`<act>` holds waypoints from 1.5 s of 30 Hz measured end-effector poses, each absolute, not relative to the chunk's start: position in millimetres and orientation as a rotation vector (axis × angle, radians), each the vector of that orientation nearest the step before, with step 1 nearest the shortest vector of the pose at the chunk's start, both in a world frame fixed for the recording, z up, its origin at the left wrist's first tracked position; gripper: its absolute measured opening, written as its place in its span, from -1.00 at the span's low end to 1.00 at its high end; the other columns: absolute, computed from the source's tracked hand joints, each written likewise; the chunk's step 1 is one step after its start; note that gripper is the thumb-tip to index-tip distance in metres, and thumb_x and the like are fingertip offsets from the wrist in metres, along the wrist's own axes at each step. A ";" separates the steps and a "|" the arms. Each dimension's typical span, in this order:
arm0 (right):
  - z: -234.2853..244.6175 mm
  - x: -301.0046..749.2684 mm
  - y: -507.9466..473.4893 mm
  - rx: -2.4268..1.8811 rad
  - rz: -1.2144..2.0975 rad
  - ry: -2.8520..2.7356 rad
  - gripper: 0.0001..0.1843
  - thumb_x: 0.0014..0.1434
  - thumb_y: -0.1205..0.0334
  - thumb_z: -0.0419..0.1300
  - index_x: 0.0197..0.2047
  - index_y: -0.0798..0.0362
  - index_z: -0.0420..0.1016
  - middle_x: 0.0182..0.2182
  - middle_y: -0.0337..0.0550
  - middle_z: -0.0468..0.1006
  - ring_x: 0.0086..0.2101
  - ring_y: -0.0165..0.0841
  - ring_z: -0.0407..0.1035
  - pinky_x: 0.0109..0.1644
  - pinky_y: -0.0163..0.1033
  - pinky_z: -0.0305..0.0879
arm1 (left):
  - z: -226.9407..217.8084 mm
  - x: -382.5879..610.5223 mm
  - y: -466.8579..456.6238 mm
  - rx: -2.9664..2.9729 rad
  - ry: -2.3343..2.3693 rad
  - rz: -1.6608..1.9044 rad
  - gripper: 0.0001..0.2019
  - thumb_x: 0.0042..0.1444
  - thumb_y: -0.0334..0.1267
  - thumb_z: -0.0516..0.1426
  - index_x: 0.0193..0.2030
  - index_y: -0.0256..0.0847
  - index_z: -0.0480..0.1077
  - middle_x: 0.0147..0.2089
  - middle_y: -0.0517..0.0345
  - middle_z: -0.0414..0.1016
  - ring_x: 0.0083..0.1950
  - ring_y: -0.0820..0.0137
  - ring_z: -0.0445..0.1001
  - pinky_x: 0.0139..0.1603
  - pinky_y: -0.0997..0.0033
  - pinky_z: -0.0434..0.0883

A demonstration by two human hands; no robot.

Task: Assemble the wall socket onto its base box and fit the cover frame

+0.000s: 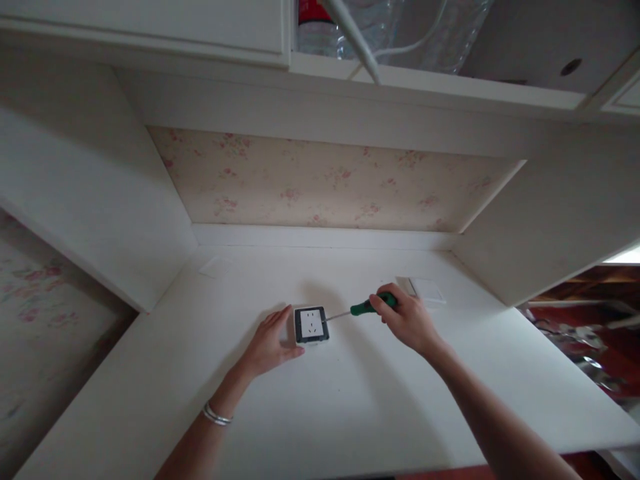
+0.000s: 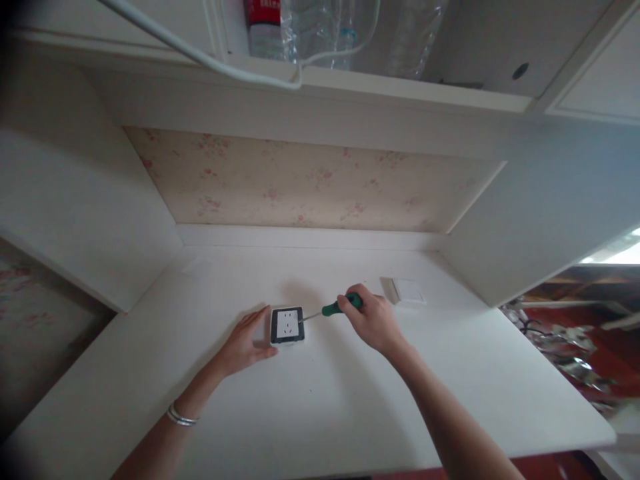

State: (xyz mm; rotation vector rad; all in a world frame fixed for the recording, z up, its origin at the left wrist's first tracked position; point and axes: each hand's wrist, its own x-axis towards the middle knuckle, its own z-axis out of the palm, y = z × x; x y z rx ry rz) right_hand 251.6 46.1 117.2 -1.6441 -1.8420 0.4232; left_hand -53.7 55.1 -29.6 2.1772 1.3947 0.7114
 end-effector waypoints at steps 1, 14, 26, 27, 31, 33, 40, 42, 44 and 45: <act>122.1 247.9 48.7 -1.644 0.385 -1.899 -0.67 0.17 -0.08 0.04 -0.32 0.02 0.38 -0.65 -0.27 0.41 -0.61 -0.41 0.29 -0.51 -0.34 0.18 | -29.9 -52.6 56.3 2.197 1.395 0.704 -0.06 -0.16 0.02 0.29 0.33 -0.10 -0.04 0.32 -0.01 0.11 0.30 0.08 0.11 0.26 0.07 0.12; 138.6 227.9 65.4 -1.588 0.155 -2.230 -0.72 0.20 -0.03 -0.01 -0.35 -0.02 0.34 -0.64 -0.30 0.40 -0.61 -0.42 0.22 -0.46 -0.32 0.06 | -29.6 -50.1 55.6 2.300 1.419 0.674 -0.25 0.00 0.07 0.16 0.30 -0.03 0.00 0.28 0.11 0.20 0.24 0.16 0.21 0.23 0.09 0.14; 143.6 220.6 67.2 -1.599 0.120 -2.283 -0.70 0.21 -0.03 -0.03 -0.35 -0.01 0.35 -0.64 -0.29 0.41 -0.61 -0.41 0.24 -0.47 -0.31 0.03 | -27.8 -50.1 54.0 2.283 1.425 0.692 -0.24 -0.01 0.07 0.16 0.31 -0.02 0.00 0.28 0.08 0.20 0.23 0.13 0.22 0.21 0.08 0.15; 144.0 220.3 67.0 -1.600 0.118 -2.287 -0.69 0.21 -0.03 -0.03 -0.35 -0.01 0.36 -0.63 -0.28 0.42 -0.61 -0.41 0.24 -0.46 -0.31 0.03 | -27.6 -50.0 54.0 2.279 1.425 0.694 -0.24 -0.01 0.07 0.16 0.31 -0.01 0.00 0.28 0.08 0.21 0.23 0.13 0.22 0.21 0.08 0.15; 145.5 219.5 66.4 -1.615 0.131 -2.299 -0.69 0.20 -0.02 -0.04 -0.33 -0.01 0.38 -0.62 -0.27 0.44 -0.61 -0.41 0.23 -0.47 -0.31 0.02 | -27.5 -50.1 54.2 2.264 1.419 0.701 -0.25 -0.02 0.06 0.17 0.30 -0.01 0.02 0.26 0.09 0.23 0.23 0.13 0.23 0.21 0.08 0.16; 145.5 219.3 66.3 -1.627 0.135 -2.301 -0.69 0.20 -0.03 -0.04 -0.33 -0.01 0.38 -0.62 -0.26 0.45 -0.61 -0.41 0.23 -0.48 -0.31 0.01 | -27.6 -50.2 54.1 2.264 1.418 0.710 -0.25 -0.02 0.06 0.18 0.30 -0.02 0.03 0.26 0.08 0.23 0.22 0.12 0.23 0.22 0.09 0.16; 151.1 216.0 67.7 -1.669 0.030 -2.426 -0.67 0.24 -0.05 -0.08 -0.25 -0.02 0.37 -0.56 -0.23 0.49 -0.55 -0.36 0.33 -0.47 -0.31 -0.01 | -26.9 -50.2 53.8 2.279 1.415 0.704 -0.26 -0.02 0.07 0.17 0.29 -0.04 0.04 0.27 0.07 0.21 0.23 0.13 0.22 0.22 0.08 0.15; 159.3 211.4 68.4 -1.679 -0.006 -2.505 -0.66 0.24 -0.07 -0.08 -0.20 -0.03 0.36 -0.48 -0.21 0.52 -0.50 -0.33 0.37 -0.46 -0.31 -0.01 | -27.7 -50.0 54.3 2.286 1.420 0.700 -0.25 -0.02 0.06 0.17 0.29 -0.04 0.04 0.27 0.07 0.22 0.23 0.13 0.22 0.22 0.08 0.15; 169.7 204.4 69.2 -1.619 -0.025 -2.595 -0.65 0.24 -0.07 -0.07 -0.09 -0.04 0.32 -0.31 -0.17 0.54 -0.44 -0.31 0.40 -0.45 -0.30 0.03 | -29.0 -49.8 54.9 2.289 1.430 0.692 -0.25 -0.02 0.08 0.17 0.29 -0.04 0.04 0.27 0.06 0.22 0.23 0.12 0.23 0.21 0.07 0.16; 174.9 200.4 69.7 -1.557 -0.024 -2.648 -0.64 0.25 -0.06 -0.07 -0.02 -0.05 0.29 -0.20 -0.15 0.52 -0.40 -0.30 0.41 -0.43 -0.29 0.06 | -29.6 -49.6 55.2 2.289 1.436 0.690 -0.25 -0.03 0.09 0.17 0.29 -0.04 0.04 0.27 0.06 0.23 0.23 0.12 0.23 0.21 0.07 0.16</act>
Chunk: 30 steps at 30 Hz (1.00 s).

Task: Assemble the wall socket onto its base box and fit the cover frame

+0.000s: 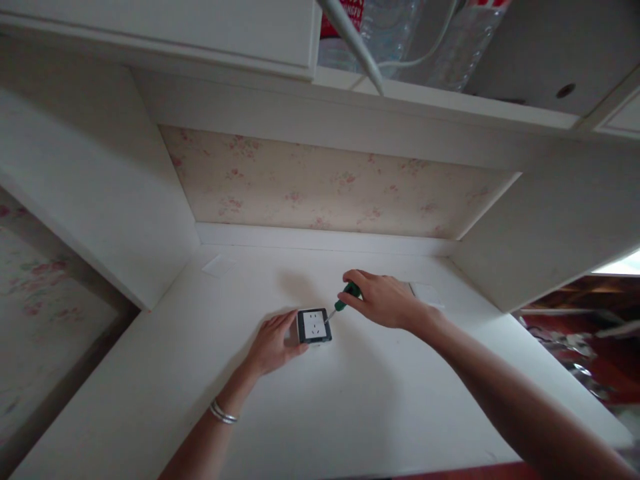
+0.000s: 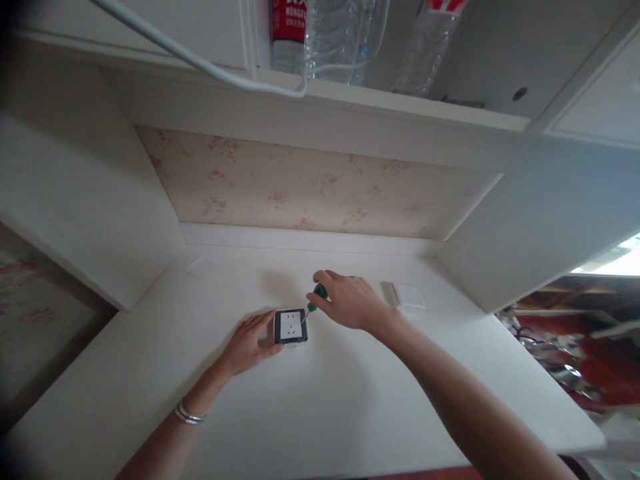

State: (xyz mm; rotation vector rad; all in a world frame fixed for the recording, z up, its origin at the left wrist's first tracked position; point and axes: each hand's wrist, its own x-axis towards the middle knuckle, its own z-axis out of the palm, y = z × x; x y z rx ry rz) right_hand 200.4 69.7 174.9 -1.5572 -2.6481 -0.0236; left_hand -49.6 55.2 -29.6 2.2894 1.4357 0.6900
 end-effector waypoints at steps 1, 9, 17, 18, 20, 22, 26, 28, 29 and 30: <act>179.7 196.3 70.3 -1.485 -0.013 -2.706 -0.63 0.26 -0.03 -0.06 0.04 -0.05 0.25 -0.10 -0.12 0.48 -0.36 -0.30 0.42 -0.41 -0.28 0.09 | -30.2 -49.5 55.3 2.291 1.440 0.691 -0.25 -0.03 0.10 0.17 0.28 -0.04 0.05 0.26 0.06 0.23 0.23 0.11 0.23 0.20 0.06 0.17; 197.5 178.7 82.1 -1.085 0.223 -3.062 -0.70 0.17 0.23 0.05 0.00 -0.01 0.26 0.03 -0.08 0.34 -0.36 -0.38 0.39 -0.38 -0.26 0.16 | -30.5 -49.4 55.9 2.319 1.434 0.702 -0.23 -0.05 0.10 0.18 0.28 -0.02 0.05 0.27 0.07 0.22 0.24 0.12 0.22 0.20 0.10 0.18; 204.7 160.1 99.8 -1.390 -0.031 -3.149 -0.58 0.18 -0.05 0.02 -0.04 0.07 0.34 -0.16 0.05 0.47 -0.29 -0.17 0.42 -0.39 -0.22 0.16 | -30.0 -50.5 56.4 2.309 1.421 0.699 -0.24 -0.04 0.12 0.18 0.28 -0.05 0.08 0.28 0.06 0.21 0.24 0.14 0.21 0.22 0.13 0.15; 206.6 158.8 100.9 -1.394 0.002 -3.154 -0.54 0.15 -0.06 0.06 0.01 0.05 0.31 -0.11 0.05 0.46 -0.29 -0.18 0.43 -0.39 -0.22 0.17 | -29.6 -50.5 56.1 2.309 1.422 0.702 -0.24 -0.04 0.12 0.18 0.28 -0.06 0.08 0.28 0.06 0.21 0.24 0.14 0.21 0.21 0.12 0.16; 209.9 157.1 102.1 -1.317 0.126 -3.210 -0.49 0.07 0.01 0.17 0.07 -0.01 0.27 -0.03 0.00 0.42 -0.30 -0.24 0.43 -0.39 -0.25 0.17 | -28.6 -50.1 55.7 2.308 1.422 0.704 -0.24 -0.04 0.12 0.18 0.28 -0.07 0.08 0.27 0.06 0.22 0.24 0.14 0.22 0.21 0.11 0.16; 211.5 156.0 102.8 -1.264 0.173 -3.264 -0.56 0.06 0.11 0.18 0.03 0.00 0.32 -0.08 -0.02 0.45 -0.29 -0.25 0.42 -0.39 -0.26 0.17 | -27.6 -49.7 55.4 2.305 1.419 0.705 -0.24 -0.04 0.12 0.18 0.28 -0.07 0.09 0.27 0.06 0.22 0.23 0.14 0.22 0.21 0.11 0.16; 210.8 154.5 105.5 -1.459 0.063 -3.186 -0.55 0.19 -0.05 0.01 -0.02 0.09 0.38 -0.19 0.09 0.50 -0.25 -0.14 0.42 -0.36 -0.19 0.19 | -26.4 -49.1 55.4 2.297 1.427 0.704 -0.24 -0.05 0.11 0.19 0.28 -0.05 0.10 0.27 0.06 0.22 0.24 0.15 0.21 0.22 0.12 0.15; 210.5 155.1 108.0 -1.415 0.171 -3.173 -0.45 0.12 -0.13 0.06 0.06 0.04 0.32 -0.09 0.06 0.47 -0.27 -0.18 0.42 -0.37 -0.22 0.20 | -26.6 -49.1 55.7 2.295 1.426 0.704 -0.25 -0.04 0.11 0.19 0.28 -0.05 0.10 0.27 0.05 0.22 0.24 0.15 0.21 0.22 0.13 0.15; 210.5 155.6 109.4 -1.349 0.235 -3.188 -0.44 0.07 -0.10 0.13 0.08 0.00 0.31 -0.07 0.02 0.46 -0.28 -0.22 0.42 -0.37 -0.24 0.19 | -26.8 -49.2 55.8 2.295 1.424 0.703 -0.25 -0.04 0.11 0.19 0.28 -0.06 0.10 0.27 0.05 0.22 0.24 0.15 0.21 0.21 0.13 0.16; 210.4 156.2 110.7 -1.291 0.269 -3.208 -0.45 0.02 -0.05 0.20 0.06 -0.02 0.32 -0.07 -0.02 0.46 -0.28 -0.25 0.41 -0.37 -0.26 0.19 | -27.0 -49.4 55.8 2.296 1.422 0.701 -0.25 -0.05 0.11 0.19 0.28 -0.06 0.10 0.27 0.05 0.22 0.24 0.14 0.21 0.21 0.12 0.16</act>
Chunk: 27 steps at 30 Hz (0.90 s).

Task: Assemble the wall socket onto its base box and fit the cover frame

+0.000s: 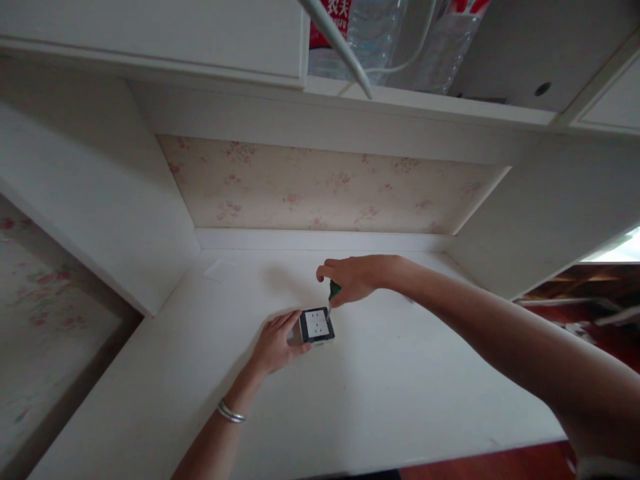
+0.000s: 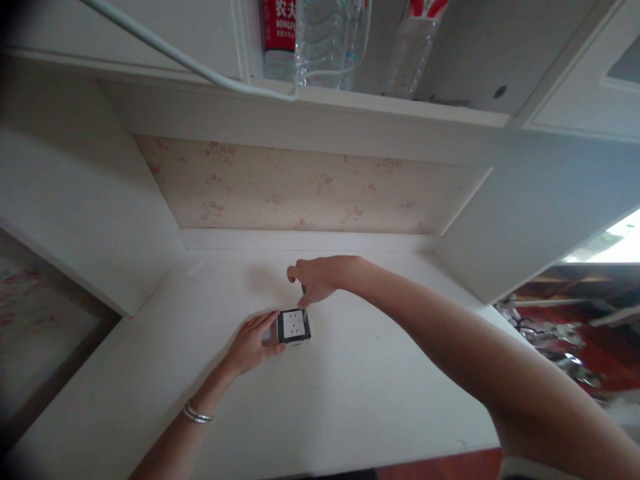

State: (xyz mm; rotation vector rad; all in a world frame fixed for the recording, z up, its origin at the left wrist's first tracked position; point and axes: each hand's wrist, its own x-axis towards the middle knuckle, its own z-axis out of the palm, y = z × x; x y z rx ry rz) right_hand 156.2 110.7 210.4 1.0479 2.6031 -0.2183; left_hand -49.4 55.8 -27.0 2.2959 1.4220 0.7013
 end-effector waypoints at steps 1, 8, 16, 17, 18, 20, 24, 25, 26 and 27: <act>210.2 156.6 111.7 1.033 -0.211 2.602 -0.49 0.01 0.02 0.23 0.02 -0.01 0.35 -0.11 -0.03 0.48 -0.28 -0.26 0.41 -0.36 -0.27 0.18 | -27.1 -49.5 55.8 2.296 1.422 0.699 -0.25 -0.05 0.11 0.19 0.27 -0.06 0.10 0.27 0.06 0.23 0.23 0.14 0.22 0.21 0.12 0.16; 210.7 158.1 112.3 1.159 -0.119 2.561 -0.44 0.05 -0.11 0.15 0.05 0.01 0.35 -0.12 0.03 0.49 -0.27 -0.20 0.42 -0.38 -0.24 0.17 | -26.7 -49.5 54.7 2.305 1.432 0.688 -0.25 -0.03 0.11 0.18 0.28 -0.04 0.08 0.28 0.08 0.21 0.24 0.14 0.21 0.22 0.12 0.15; 212.6 158.3 111.1 1.186 -0.050 2.535 -0.47 0.13 -0.14 0.05 0.00 0.07 0.39 -0.16 0.09 0.50 -0.28 -0.17 0.42 -0.38 -0.22 0.17 | -26.9 -49.9 55.1 2.315 1.430 0.683 -0.25 -0.03 0.14 0.16 0.28 -0.04 0.08 0.27 0.09 0.22 0.23 0.15 0.21 0.21 0.13 0.15; 212.2 158.6 111.2 1.133 -0.093 2.570 -0.47 0.10 -0.11 0.10 0.04 0.03 0.36 -0.12 0.05 0.48 -0.28 -0.20 0.42 -0.37 -0.23 0.18 | -27.2 -50.0 55.1 2.319 1.429 0.686 -0.25 -0.02 0.14 0.16 0.28 -0.04 0.07 0.28 0.09 0.22 0.23 0.15 0.21 0.21 0.13 0.15; 211.9 158.8 111.4 1.075 -0.121 2.596 -0.49 0.08 -0.05 0.15 0.05 0.00 0.35 -0.09 0.02 0.47 -0.26 -0.22 0.42 -0.35 -0.24 0.19 | -27.4 -50.0 55.0 2.323 1.428 0.688 -0.25 -0.02 0.14 0.16 0.29 -0.05 0.06 0.28 0.09 0.21 0.24 0.16 0.21 0.21 0.14 0.15; 211.4 158.9 111.5 1.051 -0.099 2.577 -0.60 0.10 0.04 0.14 -0.02 0.02 0.40 -0.14 0.01 0.49 -0.25 -0.22 0.41 -0.32 -0.24 0.19 | -28.1 -50.0 55.1 2.332 1.429 0.679 -0.24 -0.02 0.14 0.15 0.29 -0.05 0.06 0.28 0.09 0.21 0.24 0.17 0.21 0.21 0.14 0.15; 211.3 158.8 110.0 1.193 -0.043 2.484 -0.49 0.18 -0.12 -0.02 -0.03 0.10 0.41 -0.17 0.11 0.49 -0.24 -0.13 0.42 -0.33 -0.18 0.21 | -29.1 -49.6 55.3 2.340 1.457 0.655 -0.26 -0.02 0.14 0.16 0.28 -0.04 0.07 0.28 0.10 0.21 0.24 0.17 0.21 0.21 0.14 0.16; 211.3 159.1 109.5 1.168 -0.081 2.502 -0.46 0.16 -0.14 0.00 0.03 0.08 0.36 -0.10 0.10 0.46 -0.23 -0.15 0.42 -0.33 -0.19 0.21 | -29.2 -49.5 55.3 2.340 1.458 0.653 -0.26 -0.02 0.13 0.16 0.28 -0.04 0.07 0.28 0.10 0.21 0.24 0.17 0.22 0.21 0.14 0.16; 211.2 159.6 109.1 1.116 -0.122 2.528 -0.47 0.14 -0.11 0.05 0.08 0.04 0.32 -0.04 0.07 0.43 -0.24 -0.17 0.42 -0.34 -0.21 0.21 | -29.2 -49.4 55.2 2.340 1.457 0.655 -0.26 -0.02 0.13 0.16 0.28 -0.04 0.07 0.28 0.10 0.21 0.24 0.17 0.22 0.21 0.15 0.16; 211.0 160.0 109.0 1.061 -0.149 2.551 -0.49 0.12 -0.04 0.10 0.09 0.01 0.29 0.00 0.04 0.40 -0.24 -0.20 0.42 -0.34 -0.23 0.21 | -29.2 -49.3 55.1 2.339 1.453 0.658 -0.25 -0.02 0.13 0.16 0.28 -0.04 0.07 0.28 0.10 0.21 0.24 0.18 0.22 0.21 0.15 0.16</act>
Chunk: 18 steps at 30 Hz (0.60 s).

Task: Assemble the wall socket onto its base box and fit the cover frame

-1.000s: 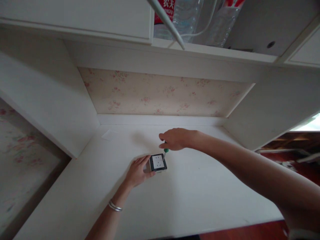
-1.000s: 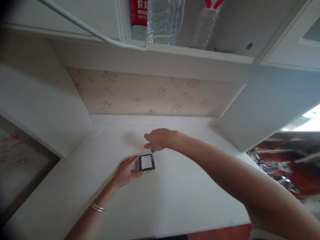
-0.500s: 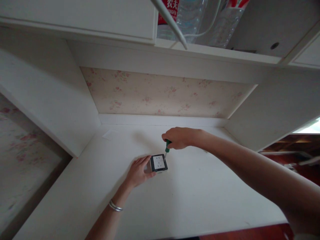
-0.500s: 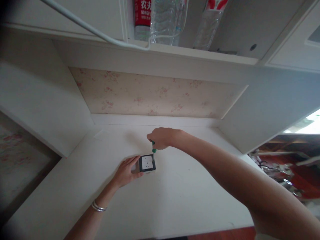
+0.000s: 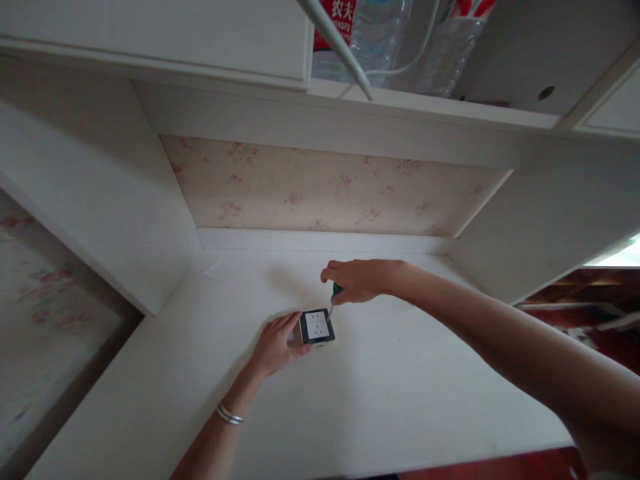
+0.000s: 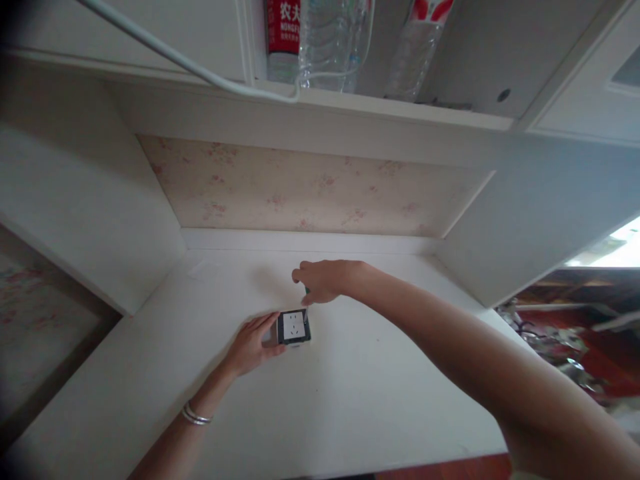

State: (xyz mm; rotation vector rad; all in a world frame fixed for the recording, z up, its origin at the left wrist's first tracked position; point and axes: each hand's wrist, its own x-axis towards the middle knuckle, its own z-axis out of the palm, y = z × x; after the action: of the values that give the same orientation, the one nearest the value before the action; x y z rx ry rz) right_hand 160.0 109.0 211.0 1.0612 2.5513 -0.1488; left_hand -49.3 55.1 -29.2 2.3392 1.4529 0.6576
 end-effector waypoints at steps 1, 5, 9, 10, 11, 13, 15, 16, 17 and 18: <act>210.8 160.3 109.1 1.022 -0.154 2.560 -0.52 0.11 0.03 0.12 0.08 0.00 0.30 0.00 0.02 0.40 -0.24 -0.22 0.42 -0.34 -0.24 0.20 | -29.0 -49.2 55.0 2.339 1.449 0.660 -0.25 -0.03 0.13 0.16 0.28 -0.04 0.07 0.28 0.10 0.21 0.24 0.18 0.22 0.21 0.15 0.17; 209.6 161.1 112.3 1.130 -0.063 2.492 -0.57 0.15 -0.04 0.05 -0.03 0.07 0.39 -0.17 0.08 0.48 -0.23 -0.14 0.41 -0.34 -0.20 0.19 | -28.4 -49.3 54.3 2.332 1.455 0.664 -0.24 -0.02 0.15 0.16 0.29 -0.04 0.06 0.28 0.11 0.20 0.24 0.17 0.22 0.21 0.14 0.16; 210.7 162.2 116.1 1.039 -0.161 2.544 -0.45 0.03 -0.02 0.19 0.07 -0.02 0.30 -0.07 0.01 0.45 -0.23 -0.21 0.40 -0.34 -0.25 0.18 | -29.2 -49.7 54.3 2.336 1.456 0.660 -0.25 -0.02 0.15 0.15 0.29 -0.03 0.06 0.29 0.12 0.20 0.24 0.17 0.21 0.21 0.13 0.16; 211.1 162.3 116.7 1.011 -0.157 2.549 -0.50 0.03 0.03 0.20 0.04 -0.01 0.32 -0.09 0.00 0.46 -0.23 -0.22 0.40 -0.33 -0.25 0.18 | -29.6 -49.8 54.5 2.338 1.454 0.660 -0.25 -0.01 0.15 0.15 0.29 -0.03 0.06 0.29 0.12 0.20 0.24 0.17 0.21 0.21 0.13 0.17; 211.3 162.2 117.0 1.027 -0.131 2.532 -0.57 0.07 0.05 0.17 0.00 0.01 0.36 -0.13 0.01 0.48 -0.24 -0.22 0.40 -0.33 -0.24 0.17 | -30.0 -49.8 54.9 2.339 1.453 0.661 -0.25 -0.02 0.15 0.15 0.29 -0.03 0.06 0.29 0.12 0.20 0.24 0.17 0.21 0.21 0.13 0.17; 211.2 161.9 117.4 1.130 -0.074 2.481 -0.60 0.14 -0.02 0.07 -0.07 0.07 0.41 -0.21 0.07 0.50 -0.24 -0.17 0.40 -0.32 -0.21 0.18 | -30.5 -49.8 55.7 2.337 1.455 0.663 -0.25 -0.02 0.16 0.15 0.29 -0.04 0.07 0.28 0.11 0.20 0.24 0.17 0.21 0.20 0.14 0.17; 210.7 161.9 117.9 1.180 -0.095 2.483 -0.49 0.14 -0.11 0.05 0.00 0.08 0.37 -0.16 0.10 0.48 -0.23 -0.15 0.41 -0.32 -0.20 0.19 | -30.6 -49.8 56.3 2.337 1.453 0.665 -0.25 -0.02 0.16 0.14 0.28 -0.05 0.07 0.28 0.11 0.21 0.24 0.17 0.21 0.21 0.15 0.17; 210.5 162.1 118.2 1.149 -0.133 2.512 -0.47 0.11 -0.11 0.08 0.05 0.05 0.34 -0.11 0.08 0.47 -0.22 -0.16 0.41 -0.32 -0.21 0.19 | -30.4 -49.8 56.4 2.337 1.452 0.664 -0.25 -0.02 0.16 0.14 0.28 -0.05 0.07 0.28 0.11 0.21 0.24 0.17 0.21 0.21 0.15 0.17; 210.4 162.3 118.6 1.093 -0.168 2.546 -0.46 0.09 -0.07 0.13 0.07 0.02 0.31 -0.08 0.05 0.46 -0.22 -0.18 0.41 -0.31 -0.22 0.20 | -30.2 -49.8 56.5 2.338 1.449 0.662 -0.25 -0.01 0.16 0.14 0.29 -0.05 0.07 0.28 0.11 0.21 0.24 0.17 0.21 0.21 0.15 0.16; 210.4 162.4 118.9 1.043 -0.182 2.570 -0.48 0.07 -0.02 0.17 0.07 0.00 0.31 -0.08 0.02 0.46 -0.21 -0.20 0.41 -0.30 -0.24 0.20 | -30.0 -49.8 56.5 2.341 1.448 0.661 -0.25 -0.01 0.17 0.14 0.29 -0.05 0.06 0.28 0.11 0.21 0.24 0.17 0.22 0.21 0.16 0.16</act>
State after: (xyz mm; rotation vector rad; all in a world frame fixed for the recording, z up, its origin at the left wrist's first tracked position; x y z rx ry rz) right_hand 162.4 118.9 210.4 1.0426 2.5696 -0.1820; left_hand -49.8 56.5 -30.0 2.3410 1.4477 0.6605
